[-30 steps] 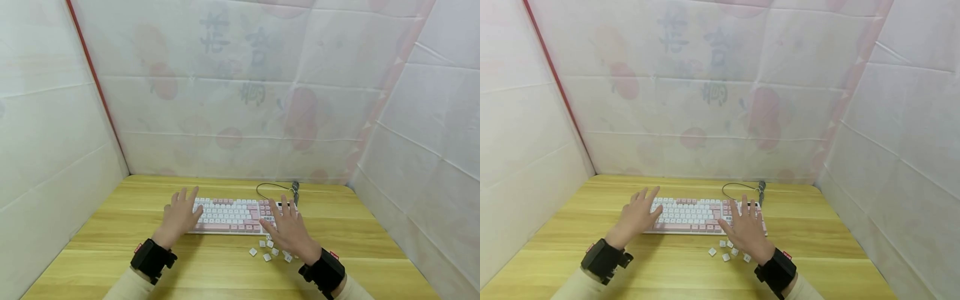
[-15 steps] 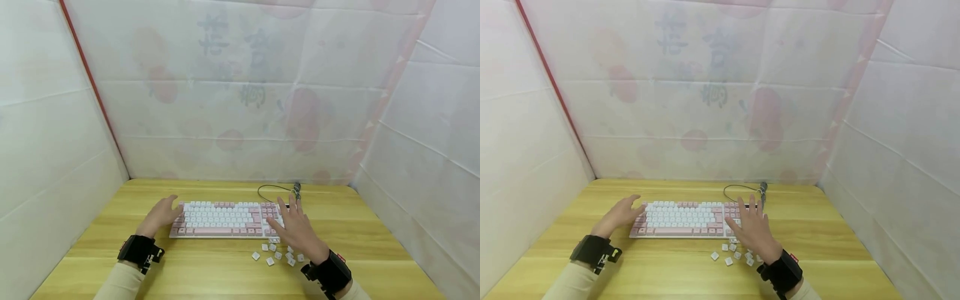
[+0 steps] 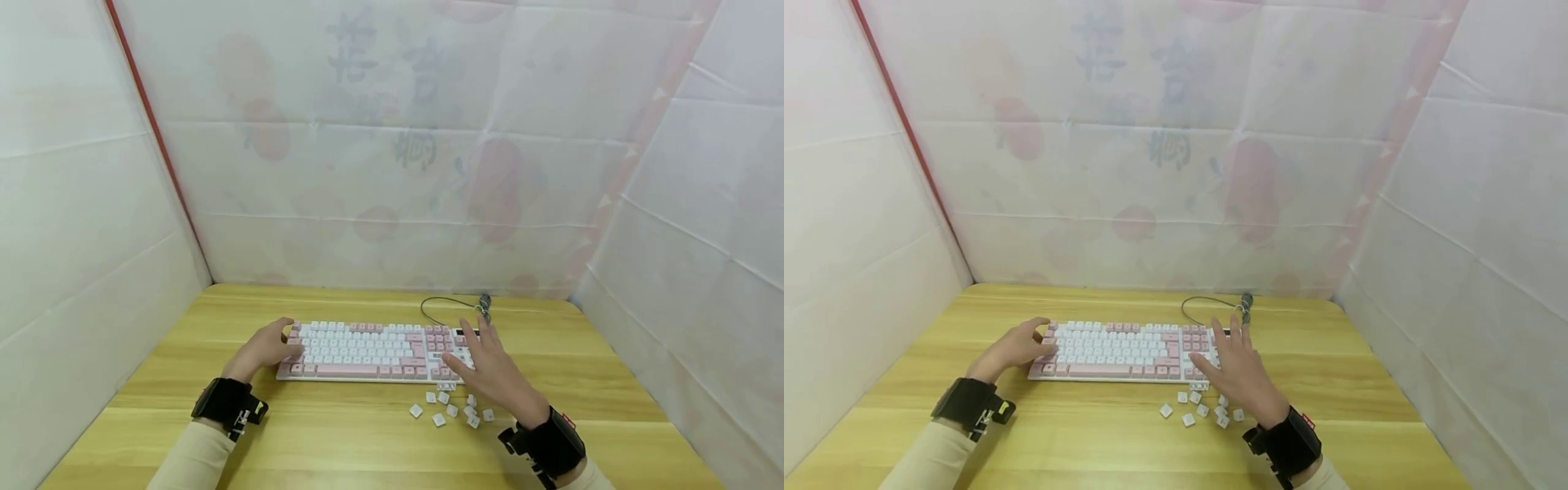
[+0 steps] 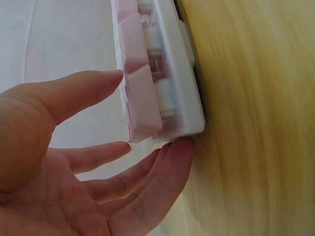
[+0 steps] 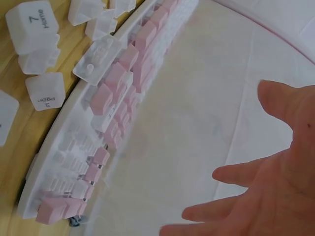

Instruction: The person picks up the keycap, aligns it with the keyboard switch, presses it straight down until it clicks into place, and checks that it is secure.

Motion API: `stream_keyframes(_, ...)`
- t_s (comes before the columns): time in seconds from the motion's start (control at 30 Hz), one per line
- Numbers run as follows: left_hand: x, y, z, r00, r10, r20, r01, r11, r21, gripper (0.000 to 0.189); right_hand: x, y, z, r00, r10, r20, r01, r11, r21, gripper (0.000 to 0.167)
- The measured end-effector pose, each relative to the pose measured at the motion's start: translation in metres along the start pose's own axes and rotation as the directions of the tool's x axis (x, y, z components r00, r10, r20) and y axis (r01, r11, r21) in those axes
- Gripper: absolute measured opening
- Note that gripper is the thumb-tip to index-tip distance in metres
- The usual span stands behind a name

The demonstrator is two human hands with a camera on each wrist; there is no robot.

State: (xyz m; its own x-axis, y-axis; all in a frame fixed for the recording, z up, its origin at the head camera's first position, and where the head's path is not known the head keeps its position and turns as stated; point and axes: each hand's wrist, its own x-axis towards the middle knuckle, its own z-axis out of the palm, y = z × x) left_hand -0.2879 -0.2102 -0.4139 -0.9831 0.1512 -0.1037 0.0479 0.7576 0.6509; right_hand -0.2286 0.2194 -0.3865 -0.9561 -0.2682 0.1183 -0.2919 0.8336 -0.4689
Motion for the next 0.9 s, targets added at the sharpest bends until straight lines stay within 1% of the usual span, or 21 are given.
stream_keyframes(0.13,-0.0009,0.0009,0.0,1.0,-0.01,0.019,0.01,1.0,-0.018,0.079,0.0001,0.0009,-0.0018,0.999,0.022,0.047,-0.023,1.0,0.008,0.085)
stream_keyframes(0.27,-0.0023,0.0019,-0.002,0.999,0.008,0.037,-0.008,1.0,-0.016,0.083,-0.0003,0.0005,-0.0045,1.0,0.001,0.03,0.0,1.0,-0.029,0.08)
stream_keyframes(0.37,-0.0034,0.0039,-0.0041,0.999,0.022,0.045,-0.022,1.0,0.0,0.085,-0.0008,-0.0012,-0.0072,1.0,-0.02,0.01,0.02,0.998,-0.057,0.076)
stream_keyframes(0.4,-0.0035,0.0044,-0.0046,0.999,0.018,0.047,-0.019,1.0,0.004,0.085,-0.0012,-0.0016,-0.0078,1.0,-0.025,0.008,0.026,0.998,-0.065,0.074)
stream_keyframes(0.53,-0.0037,0.0056,-0.0059,0.998,0.018,0.06,-0.019,1.0,0.015,0.083,-0.003,-0.0014,-0.0078,0.999,-0.051,0.019,0.052,0.995,-0.083,0.057)
stream_keyframes(0.67,-0.0032,0.0055,-0.0059,0.997,0.002,0.078,-0.002,1.0,0.001,0.082,-0.004,-0.0003,-0.0061,0.997,-0.057,0.06,0.061,0.995,-0.082,0.037)
stream_keyframes(0.77,-0.0019,0.0052,-0.006,0.996,-0.02,0.093,0.023,0.999,-0.027,0.081,-0.0035,-0.0008,-0.0057,0.996,-0.051,0.07,0.055,0.996,-0.068,0.031)
stream_keyframes(0.9,-0.0004,0.0039,-0.0079,0.993,-0.041,0.11,0.046,0.998,-0.041,0.079,-0.0032,-0.003,-0.0071,0.996,-0.054,0.067,0.058,0.996,-0.066,0.031)
